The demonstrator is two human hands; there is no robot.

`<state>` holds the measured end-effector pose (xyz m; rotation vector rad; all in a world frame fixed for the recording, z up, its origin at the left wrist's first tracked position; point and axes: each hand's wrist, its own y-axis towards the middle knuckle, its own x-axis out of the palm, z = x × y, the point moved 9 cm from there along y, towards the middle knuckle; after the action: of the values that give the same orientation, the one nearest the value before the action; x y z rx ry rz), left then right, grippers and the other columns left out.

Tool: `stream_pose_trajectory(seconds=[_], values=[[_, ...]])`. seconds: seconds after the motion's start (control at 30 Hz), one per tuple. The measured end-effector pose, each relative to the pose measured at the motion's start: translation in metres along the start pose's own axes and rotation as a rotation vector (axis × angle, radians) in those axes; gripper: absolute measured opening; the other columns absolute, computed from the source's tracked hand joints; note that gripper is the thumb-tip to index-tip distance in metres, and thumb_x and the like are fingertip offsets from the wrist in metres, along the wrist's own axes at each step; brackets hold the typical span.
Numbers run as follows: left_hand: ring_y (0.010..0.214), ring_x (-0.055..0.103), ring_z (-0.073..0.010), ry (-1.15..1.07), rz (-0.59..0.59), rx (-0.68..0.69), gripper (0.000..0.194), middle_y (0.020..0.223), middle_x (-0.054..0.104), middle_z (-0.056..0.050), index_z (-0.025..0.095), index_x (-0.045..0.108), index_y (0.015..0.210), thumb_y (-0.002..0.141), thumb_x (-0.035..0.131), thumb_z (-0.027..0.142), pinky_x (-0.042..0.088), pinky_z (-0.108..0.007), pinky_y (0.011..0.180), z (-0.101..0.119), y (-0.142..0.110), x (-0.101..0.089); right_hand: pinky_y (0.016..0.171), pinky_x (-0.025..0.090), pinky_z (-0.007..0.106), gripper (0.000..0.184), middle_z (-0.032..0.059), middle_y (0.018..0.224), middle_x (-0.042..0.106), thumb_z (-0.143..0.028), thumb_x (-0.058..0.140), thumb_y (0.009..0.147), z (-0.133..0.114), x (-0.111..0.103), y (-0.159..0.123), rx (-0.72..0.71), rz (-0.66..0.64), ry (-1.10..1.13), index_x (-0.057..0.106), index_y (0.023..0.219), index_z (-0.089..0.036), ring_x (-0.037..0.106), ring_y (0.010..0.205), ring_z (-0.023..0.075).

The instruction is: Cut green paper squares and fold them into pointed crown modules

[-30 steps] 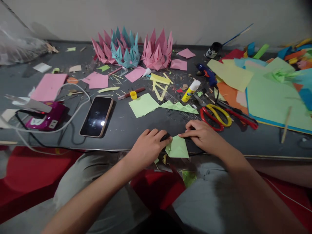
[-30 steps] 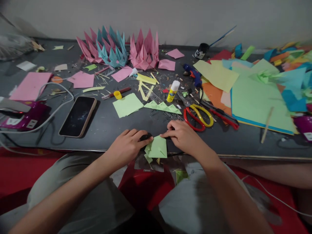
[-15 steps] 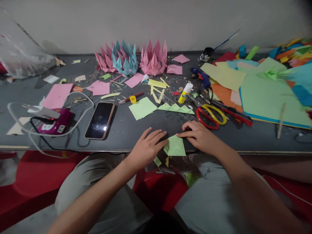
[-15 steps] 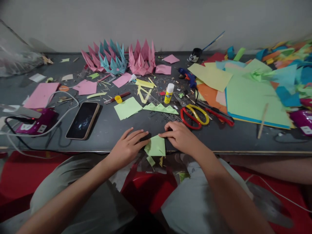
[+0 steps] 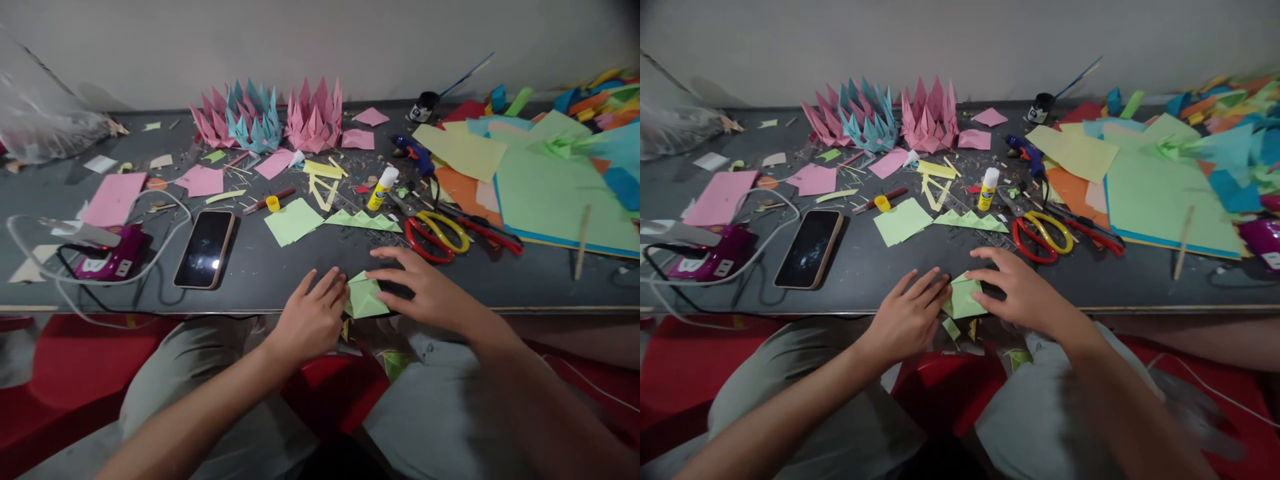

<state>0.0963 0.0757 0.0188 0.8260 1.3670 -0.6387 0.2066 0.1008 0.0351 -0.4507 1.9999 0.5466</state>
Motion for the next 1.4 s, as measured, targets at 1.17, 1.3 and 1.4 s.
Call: stream_pose_trajectory(seconds=[1.17, 1.3, 1.4], values=[[0.089, 0.06, -0.0174, -0.895, 0.124, -0.333, 0.017, 0.093, 0.066, -0.005, 0.017, 0.063, 0.083, 0.081, 0.046, 0.016, 0.047, -0.03, 0.079, -0.063, 0.003, -0.012, 0.071, 0.045, 0.023, 0.012, 0.002, 0.086, 0.068, -0.018, 0.051, 0.082, -0.018, 0.006, 0.028, 0.127, -0.069, 0.305, 0.063, 0.084, -0.021, 0.062, 0.08, 0.0143], [0.071, 0.061, -0.0133, -0.907, 0.067, -0.472, 0.014, 0.079, 0.067, -0.001, 0.019, 0.062, 0.09, 0.081, 0.055, 0.026, 0.047, -0.024, 0.062, -0.071, 0.002, 0.002, 0.069, 0.046, 0.021, 0.017, 0.0, 0.091, 0.07, -0.017, 0.051, 0.083, -0.007, 0.017, 0.03, 0.207, -0.111, 0.367, 0.064, 0.092, -0.023, 0.065, 0.082, 0.0142], [0.075, 0.063, -0.0139, -0.9, 0.065, -0.479, 0.022, 0.085, 0.069, -0.001, 0.02, 0.06, 0.101, 0.081, 0.056, 0.024, 0.047, -0.024, 0.063, -0.074, 0.008, 0.006, 0.066, 0.046, 0.02, 0.024, -0.0017, 0.087, 0.072, -0.018, 0.054, 0.081, 0.004, 0.028, 0.03, 0.304, -0.182, 0.445, 0.062, 0.103, -0.025, 0.066, 0.08, 0.0143]])
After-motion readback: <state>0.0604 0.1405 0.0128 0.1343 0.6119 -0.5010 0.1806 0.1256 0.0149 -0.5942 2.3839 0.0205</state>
